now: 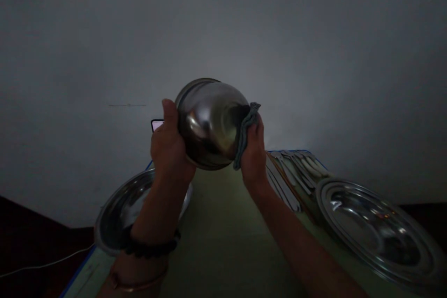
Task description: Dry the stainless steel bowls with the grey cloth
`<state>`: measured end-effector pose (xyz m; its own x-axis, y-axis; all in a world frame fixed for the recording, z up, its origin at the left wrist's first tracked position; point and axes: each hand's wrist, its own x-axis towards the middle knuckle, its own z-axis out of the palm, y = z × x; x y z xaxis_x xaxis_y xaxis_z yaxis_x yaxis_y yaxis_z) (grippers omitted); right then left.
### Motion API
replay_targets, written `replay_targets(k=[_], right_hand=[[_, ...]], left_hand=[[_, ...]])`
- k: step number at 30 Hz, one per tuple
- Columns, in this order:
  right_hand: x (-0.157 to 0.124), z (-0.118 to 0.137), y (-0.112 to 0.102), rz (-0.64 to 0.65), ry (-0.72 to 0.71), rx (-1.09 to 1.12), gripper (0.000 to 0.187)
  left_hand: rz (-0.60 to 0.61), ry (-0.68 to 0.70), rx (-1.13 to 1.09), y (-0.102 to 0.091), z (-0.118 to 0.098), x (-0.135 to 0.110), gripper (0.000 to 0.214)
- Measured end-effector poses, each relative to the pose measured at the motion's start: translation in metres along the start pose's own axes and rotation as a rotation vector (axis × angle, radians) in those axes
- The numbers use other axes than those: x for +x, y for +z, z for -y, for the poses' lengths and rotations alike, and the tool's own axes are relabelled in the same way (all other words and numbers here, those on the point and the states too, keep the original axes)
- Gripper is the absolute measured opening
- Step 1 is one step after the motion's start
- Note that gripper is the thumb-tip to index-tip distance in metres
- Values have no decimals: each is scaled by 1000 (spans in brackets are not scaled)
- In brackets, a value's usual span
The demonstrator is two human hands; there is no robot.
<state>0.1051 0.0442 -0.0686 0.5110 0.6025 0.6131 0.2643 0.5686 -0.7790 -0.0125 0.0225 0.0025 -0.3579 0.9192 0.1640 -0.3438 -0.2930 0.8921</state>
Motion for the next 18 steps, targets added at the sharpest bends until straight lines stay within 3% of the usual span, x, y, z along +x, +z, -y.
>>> replay_targets(k=[3, 5, 10, 14, 18], right_hand=[[-20, 7, 10, -13, -80, -68, 52], [-30, 16, 10, 22, -208, -171, 49], [-43, 39, 7, 165, -474, -424, 52], [-24, 37, -2, 171, -495, -407, 52], [7, 26, -17, 165, -404, -261, 46]], left_hand=[[-99, 40, -149, 5, 12, 3, 36], [-59, 6, -210, 7, 19, 4, 36], [-21, -69, 119, 9, 20, -4, 41], [94, -44, 174, 15, 15, -18, 43], [148, 85, 331, 14, 19, -20, 47]])
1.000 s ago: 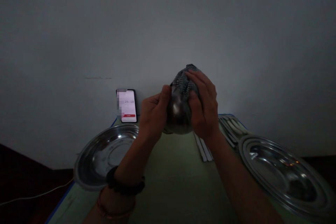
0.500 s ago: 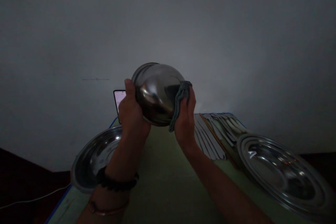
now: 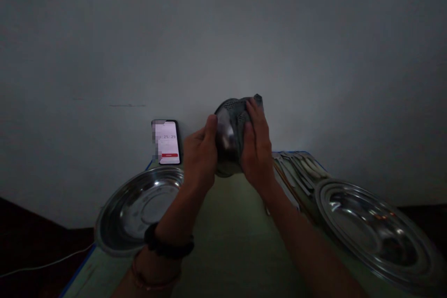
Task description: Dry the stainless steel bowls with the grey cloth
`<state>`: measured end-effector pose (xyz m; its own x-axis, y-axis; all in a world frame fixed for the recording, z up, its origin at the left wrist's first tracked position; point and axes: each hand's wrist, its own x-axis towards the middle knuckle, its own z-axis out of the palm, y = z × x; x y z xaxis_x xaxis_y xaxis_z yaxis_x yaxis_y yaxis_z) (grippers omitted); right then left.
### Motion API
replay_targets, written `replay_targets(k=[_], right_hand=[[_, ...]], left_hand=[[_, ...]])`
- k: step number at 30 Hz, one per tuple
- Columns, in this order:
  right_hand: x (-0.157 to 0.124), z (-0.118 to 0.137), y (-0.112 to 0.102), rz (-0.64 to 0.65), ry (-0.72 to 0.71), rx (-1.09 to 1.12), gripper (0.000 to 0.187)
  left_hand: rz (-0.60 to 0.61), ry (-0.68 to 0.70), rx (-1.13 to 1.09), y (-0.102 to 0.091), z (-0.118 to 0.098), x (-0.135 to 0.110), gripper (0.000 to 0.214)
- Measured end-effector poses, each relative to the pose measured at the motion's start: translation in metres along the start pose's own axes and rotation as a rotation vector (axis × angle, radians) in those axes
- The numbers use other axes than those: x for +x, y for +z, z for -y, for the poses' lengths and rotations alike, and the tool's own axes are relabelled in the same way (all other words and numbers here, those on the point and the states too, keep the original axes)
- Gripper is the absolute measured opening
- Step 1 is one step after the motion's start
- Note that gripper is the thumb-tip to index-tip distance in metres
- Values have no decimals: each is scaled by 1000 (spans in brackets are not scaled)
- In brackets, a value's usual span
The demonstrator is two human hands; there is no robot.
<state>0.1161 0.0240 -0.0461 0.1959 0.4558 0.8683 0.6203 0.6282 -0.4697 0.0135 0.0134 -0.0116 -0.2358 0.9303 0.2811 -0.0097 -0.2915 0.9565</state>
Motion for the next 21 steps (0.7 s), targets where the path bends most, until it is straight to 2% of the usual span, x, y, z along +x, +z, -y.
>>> replay_targets(k=[3, 5, 9, 11, 13, 15, 17, 19, 21], right_hand=[[11, -17, -11, -5, 103, 108, 37], [15, -26, -17, -48, 159, 119, 31], [24, -40, -31, -293, 248, 123, 27], [29, -41, -39, -369, 250, 137, 30], [32, -36, -46, -279, 251, 149, 32], [33, -28, -50, -36, 315, 168, 32], [31, -19, -50, 169, 440, 193, 40], [27, -14, -47, 215, 548, 255, 50], [24, -12, -41, 165, 592, 367, 52]], left_hand=[[-8, 97, 129, -6, 3, 5, 53], [11, 90, 128, -11, 3, 9, 53], [61, 1, 98, -21, -1, 18, 49], [80, -22, 108, -26, -3, 21, 48], [119, -46, 88, -29, -3, 23, 48], [159, -79, 50, -33, -3, 25, 48], [148, -111, 22, -37, -2, 28, 48], [79, -126, -6, -41, 2, 34, 48], [6, -117, -54, -44, 7, 40, 48]])
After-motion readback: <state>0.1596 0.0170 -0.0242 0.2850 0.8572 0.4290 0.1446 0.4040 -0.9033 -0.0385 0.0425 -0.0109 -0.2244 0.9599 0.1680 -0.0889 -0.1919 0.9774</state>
